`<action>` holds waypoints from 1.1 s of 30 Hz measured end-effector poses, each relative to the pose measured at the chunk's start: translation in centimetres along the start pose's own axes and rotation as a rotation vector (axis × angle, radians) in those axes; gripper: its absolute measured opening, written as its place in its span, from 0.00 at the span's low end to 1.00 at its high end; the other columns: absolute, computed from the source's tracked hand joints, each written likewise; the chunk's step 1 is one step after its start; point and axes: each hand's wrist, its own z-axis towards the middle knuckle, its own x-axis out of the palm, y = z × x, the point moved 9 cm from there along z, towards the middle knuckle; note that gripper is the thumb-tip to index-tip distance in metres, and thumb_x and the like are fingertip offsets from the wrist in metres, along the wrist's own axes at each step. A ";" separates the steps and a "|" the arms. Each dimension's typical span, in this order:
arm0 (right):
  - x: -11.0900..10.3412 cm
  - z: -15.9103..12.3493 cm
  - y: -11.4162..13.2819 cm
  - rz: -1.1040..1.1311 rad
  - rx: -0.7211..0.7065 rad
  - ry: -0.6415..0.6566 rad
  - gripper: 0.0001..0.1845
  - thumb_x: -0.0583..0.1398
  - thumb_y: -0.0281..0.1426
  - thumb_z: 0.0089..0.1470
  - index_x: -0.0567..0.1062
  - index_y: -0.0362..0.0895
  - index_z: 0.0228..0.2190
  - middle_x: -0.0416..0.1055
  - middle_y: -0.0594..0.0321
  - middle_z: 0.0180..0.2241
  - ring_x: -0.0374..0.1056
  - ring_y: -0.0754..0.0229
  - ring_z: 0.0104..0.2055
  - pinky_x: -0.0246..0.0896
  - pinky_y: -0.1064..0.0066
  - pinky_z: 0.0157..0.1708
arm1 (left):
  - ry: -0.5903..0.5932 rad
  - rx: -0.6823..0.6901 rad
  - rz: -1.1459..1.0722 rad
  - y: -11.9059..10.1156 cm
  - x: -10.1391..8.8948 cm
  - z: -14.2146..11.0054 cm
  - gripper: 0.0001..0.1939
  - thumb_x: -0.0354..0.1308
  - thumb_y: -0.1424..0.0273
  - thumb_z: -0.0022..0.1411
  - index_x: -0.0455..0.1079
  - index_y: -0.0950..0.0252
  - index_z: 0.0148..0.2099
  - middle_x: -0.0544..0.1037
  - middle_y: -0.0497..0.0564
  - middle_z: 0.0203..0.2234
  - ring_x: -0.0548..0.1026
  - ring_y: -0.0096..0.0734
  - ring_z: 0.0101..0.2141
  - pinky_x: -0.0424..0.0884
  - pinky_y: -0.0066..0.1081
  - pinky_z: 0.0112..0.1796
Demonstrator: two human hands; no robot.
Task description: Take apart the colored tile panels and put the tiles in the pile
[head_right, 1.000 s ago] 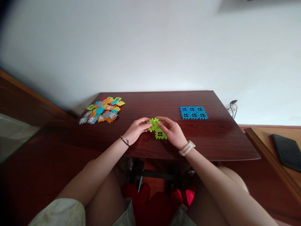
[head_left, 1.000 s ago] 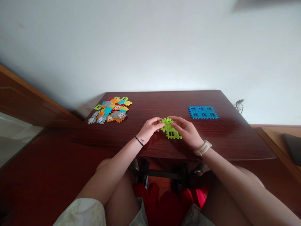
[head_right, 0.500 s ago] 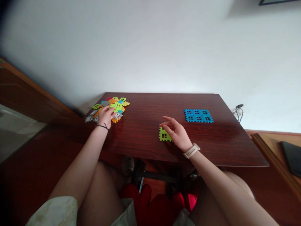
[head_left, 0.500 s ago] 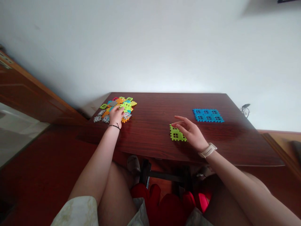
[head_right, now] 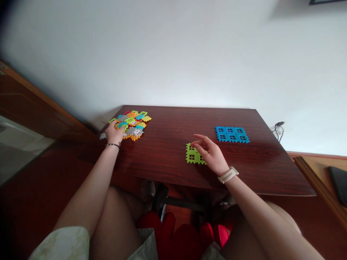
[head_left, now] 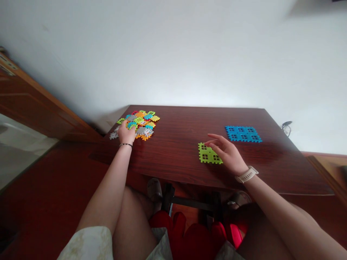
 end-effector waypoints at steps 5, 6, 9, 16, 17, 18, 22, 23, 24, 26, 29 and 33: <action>-0.5 0.2 -0.4 -0.272 -0.106 0.133 0.34 0.63 0.46 0.68 0.66 0.52 0.70 0.78 0.52 0.60 0.76 0.43 0.61 0.71 0.45 0.63 | -0.053 0.030 0.008 -1.9 -0.6 -1.5 0.22 0.62 0.75 0.61 0.72 0.67 0.58 0.76 0.62 0.60 0.70 0.52 0.64 0.59 0.48 0.70; -0.6 0.2 -0.7 -0.329 -0.138 0.165 0.38 0.64 0.46 0.67 0.63 0.52 0.72 0.75 0.52 0.63 0.73 0.41 0.64 0.68 0.43 0.66 | -0.045 0.067 -0.008 -2.7 -0.4 -2.0 0.21 0.61 0.76 0.62 0.72 0.67 0.58 0.75 0.62 0.60 0.70 0.51 0.64 0.58 0.47 0.70; -0.9 0.0 -1.7 -0.451 -0.218 0.249 0.49 0.68 0.47 0.62 0.57 0.52 0.76 0.66 0.50 0.71 0.62 0.38 0.73 0.59 0.40 0.72 | -0.003 0.206 -0.074 -5.9 0.6 -3.9 0.19 0.59 0.77 0.64 0.72 0.66 0.58 0.75 0.62 0.59 0.69 0.50 0.65 0.59 0.47 0.70; -1.4 -0.5 -3.9 -0.569 -0.212 0.309 0.57 0.70 0.52 0.58 0.53 0.54 0.77 0.62 0.47 0.73 0.54 0.33 0.77 0.55 0.35 0.73 | 0.235 0.518 -0.241 -14.0 4.0 -11.1 0.19 0.59 0.76 0.67 0.72 0.62 0.59 0.75 0.60 0.60 0.69 0.48 0.65 0.59 0.49 0.70; -1.4 -0.6 -3.9 -0.566 -0.215 0.315 0.57 0.70 0.53 0.58 0.53 0.54 0.77 0.62 0.47 0.72 0.54 0.33 0.77 0.55 0.35 0.73 | 0.277 0.542 -0.255 -14.9 4.5 -12.2 0.19 0.59 0.75 0.68 0.72 0.61 0.59 0.74 0.60 0.60 0.69 0.48 0.65 0.59 0.50 0.70; -1.3 -0.7 -3.9 -0.563 -0.222 0.318 0.57 0.71 0.53 0.57 0.53 0.54 0.77 0.62 0.48 0.72 0.55 0.33 0.77 0.54 0.35 0.74 | 0.328 0.569 -0.270 -15.7 5.0 -13.3 0.19 0.59 0.74 0.68 0.72 0.60 0.60 0.74 0.59 0.61 0.69 0.48 0.65 0.60 0.50 0.70; -0.9 -0.9 -3.5 -0.575 -0.234 0.329 0.57 0.72 0.51 0.56 0.53 0.56 0.77 0.63 0.49 0.73 0.56 0.33 0.76 0.53 0.35 0.74 | 0.623 0.724 -0.326 -18.8 7.7 -18.9 0.24 0.64 0.64 0.71 0.69 0.58 0.66 0.73 0.61 0.64 0.68 0.50 0.67 0.60 0.53 0.70; -0.7 -0.9 -3.4 -0.582 -0.231 0.336 0.57 0.72 0.51 0.57 0.53 0.56 0.77 0.63 0.49 0.73 0.56 0.33 0.76 0.53 0.35 0.74 | 0.698 0.759 -0.330 -19.3 8.4 -20.3 0.28 0.65 0.61 0.70 0.68 0.58 0.69 0.71 0.62 0.66 0.66 0.52 0.69 0.60 0.53 0.71; -0.5 -0.9 -3.3 -0.589 -0.229 0.343 0.56 0.71 0.50 0.57 0.53 0.56 0.77 0.63 0.49 0.73 0.56 0.33 0.76 0.54 0.34 0.73 | 0.766 0.788 -0.325 -19.7 9.1 -21.7 0.33 0.67 0.58 0.69 0.65 0.59 0.71 0.69 0.62 0.68 0.65 0.53 0.70 0.59 0.54 0.71; 0.0 -1.0 -3.1 -0.606 -0.229 0.351 0.55 0.70 0.49 0.59 0.53 0.55 0.77 0.63 0.48 0.72 0.56 0.33 0.76 0.54 0.34 0.73 | 0.872 0.833 -0.291 -20.3 10.4 -24.1 0.42 0.72 0.53 0.64 0.62 0.60 0.74 0.66 0.65 0.71 0.62 0.57 0.72 0.58 0.56 0.72; 0.9 -0.9 -2.6 -0.627 -0.251 0.341 0.52 0.68 0.47 0.61 0.54 0.53 0.77 0.64 0.46 0.71 0.58 0.34 0.75 0.55 0.35 0.72 | 0.949 0.894 -0.226 -20.9 11.8 -26.4 0.49 0.75 0.51 0.59 0.60 0.62 0.74 0.66 0.67 0.71 0.62 0.61 0.71 0.57 0.59 0.71; 1.8 -1.0 -2.0 -0.611 -0.302 0.324 0.51 0.67 0.44 0.62 0.53 0.53 0.77 0.65 0.46 0.70 0.60 0.35 0.73 0.57 0.35 0.71 | 0.949 0.932 -0.221 -21.7 12.0 -27.1 0.44 0.74 0.54 0.60 0.63 0.59 0.72 0.69 0.65 0.67 0.66 0.60 0.68 0.60 0.58 0.70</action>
